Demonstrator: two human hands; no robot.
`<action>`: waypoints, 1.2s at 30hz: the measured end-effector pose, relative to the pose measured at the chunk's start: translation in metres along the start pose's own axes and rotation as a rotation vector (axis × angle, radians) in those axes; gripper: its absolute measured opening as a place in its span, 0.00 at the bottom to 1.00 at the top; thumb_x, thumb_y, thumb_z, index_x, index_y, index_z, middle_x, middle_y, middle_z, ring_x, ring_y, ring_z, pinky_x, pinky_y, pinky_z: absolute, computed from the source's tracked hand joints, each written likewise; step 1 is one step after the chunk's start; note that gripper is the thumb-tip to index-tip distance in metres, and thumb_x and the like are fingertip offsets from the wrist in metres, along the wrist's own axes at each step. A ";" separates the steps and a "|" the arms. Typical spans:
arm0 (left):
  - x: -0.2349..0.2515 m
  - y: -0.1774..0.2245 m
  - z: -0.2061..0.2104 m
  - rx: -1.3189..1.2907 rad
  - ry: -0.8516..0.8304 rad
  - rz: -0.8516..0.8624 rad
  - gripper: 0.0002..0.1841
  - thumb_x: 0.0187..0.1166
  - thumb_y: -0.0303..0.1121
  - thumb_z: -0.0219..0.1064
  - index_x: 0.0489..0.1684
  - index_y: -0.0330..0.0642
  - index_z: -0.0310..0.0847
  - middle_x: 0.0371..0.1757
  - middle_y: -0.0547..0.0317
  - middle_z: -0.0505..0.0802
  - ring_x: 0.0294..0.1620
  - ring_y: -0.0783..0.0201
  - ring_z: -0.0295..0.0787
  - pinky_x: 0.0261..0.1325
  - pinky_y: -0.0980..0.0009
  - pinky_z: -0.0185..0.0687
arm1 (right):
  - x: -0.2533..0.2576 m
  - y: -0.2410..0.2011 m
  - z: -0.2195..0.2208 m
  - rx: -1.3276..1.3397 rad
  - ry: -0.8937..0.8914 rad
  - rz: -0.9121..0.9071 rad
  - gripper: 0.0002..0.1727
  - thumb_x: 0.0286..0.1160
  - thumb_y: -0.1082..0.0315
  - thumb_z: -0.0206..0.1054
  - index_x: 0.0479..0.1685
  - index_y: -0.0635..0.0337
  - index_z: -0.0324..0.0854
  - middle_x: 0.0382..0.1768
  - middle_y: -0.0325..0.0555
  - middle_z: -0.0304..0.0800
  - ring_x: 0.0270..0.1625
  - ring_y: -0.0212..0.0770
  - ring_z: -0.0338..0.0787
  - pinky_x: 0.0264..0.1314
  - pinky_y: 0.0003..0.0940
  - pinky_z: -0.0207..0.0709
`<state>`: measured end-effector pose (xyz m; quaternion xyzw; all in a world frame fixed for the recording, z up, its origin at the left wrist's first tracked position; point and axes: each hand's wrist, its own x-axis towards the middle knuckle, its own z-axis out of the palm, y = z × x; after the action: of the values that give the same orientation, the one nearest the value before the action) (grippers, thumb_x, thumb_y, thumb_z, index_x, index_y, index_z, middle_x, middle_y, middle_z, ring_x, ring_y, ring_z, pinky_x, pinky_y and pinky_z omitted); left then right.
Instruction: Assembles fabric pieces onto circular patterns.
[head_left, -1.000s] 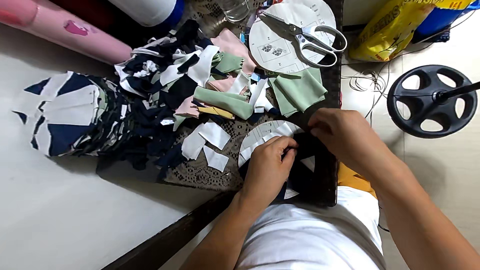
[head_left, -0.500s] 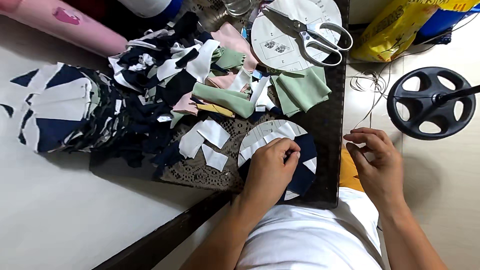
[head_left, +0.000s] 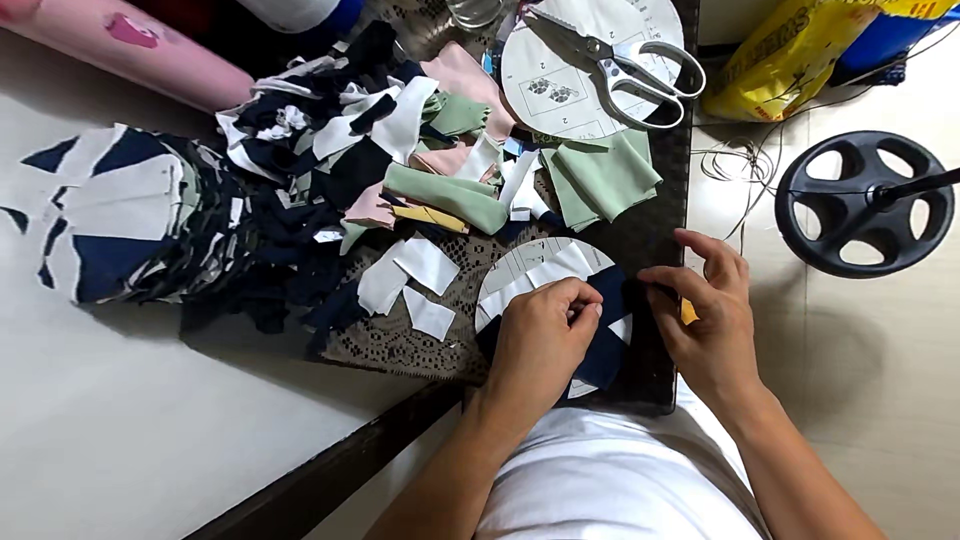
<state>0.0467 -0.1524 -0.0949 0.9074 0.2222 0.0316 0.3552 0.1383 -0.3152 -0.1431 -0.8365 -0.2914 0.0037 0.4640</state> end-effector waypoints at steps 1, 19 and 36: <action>0.000 0.000 0.000 -0.002 0.000 -0.002 0.07 0.77 0.34 0.68 0.37 0.47 0.93 0.31 0.68 0.92 0.30 0.84 0.84 0.35 0.87 0.78 | 0.001 -0.001 0.001 0.000 -0.005 -0.013 0.09 0.75 0.64 0.67 0.43 0.48 0.94 0.77 0.57 0.77 0.86 0.63 0.65 0.83 0.65 0.56; -0.003 0.008 -0.020 0.110 -0.151 -0.047 0.09 0.79 0.36 0.67 0.51 0.46 0.86 0.26 0.71 0.87 0.24 0.75 0.79 0.31 0.75 0.75 | 0.002 0.000 0.012 -0.062 -0.084 -0.049 0.15 0.73 0.58 0.64 0.50 0.38 0.95 0.85 0.59 0.67 0.90 0.70 0.54 0.82 0.71 0.52; -0.010 0.010 -0.023 0.383 -0.005 0.046 0.09 0.78 0.34 0.69 0.45 0.38 0.89 0.30 0.53 0.91 0.31 0.54 0.89 0.36 0.53 0.83 | 0.001 0.003 0.013 -0.037 -0.086 -0.054 0.15 0.75 0.58 0.63 0.52 0.38 0.94 0.86 0.59 0.67 0.90 0.69 0.54 0.83 0.71 0.51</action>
<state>0.0369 -0.1480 -0.0703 0.9634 0.2022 -0.0055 0.1759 0.1370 -0.3064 -0.1527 -0.8359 -0.3336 0.0215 0.4354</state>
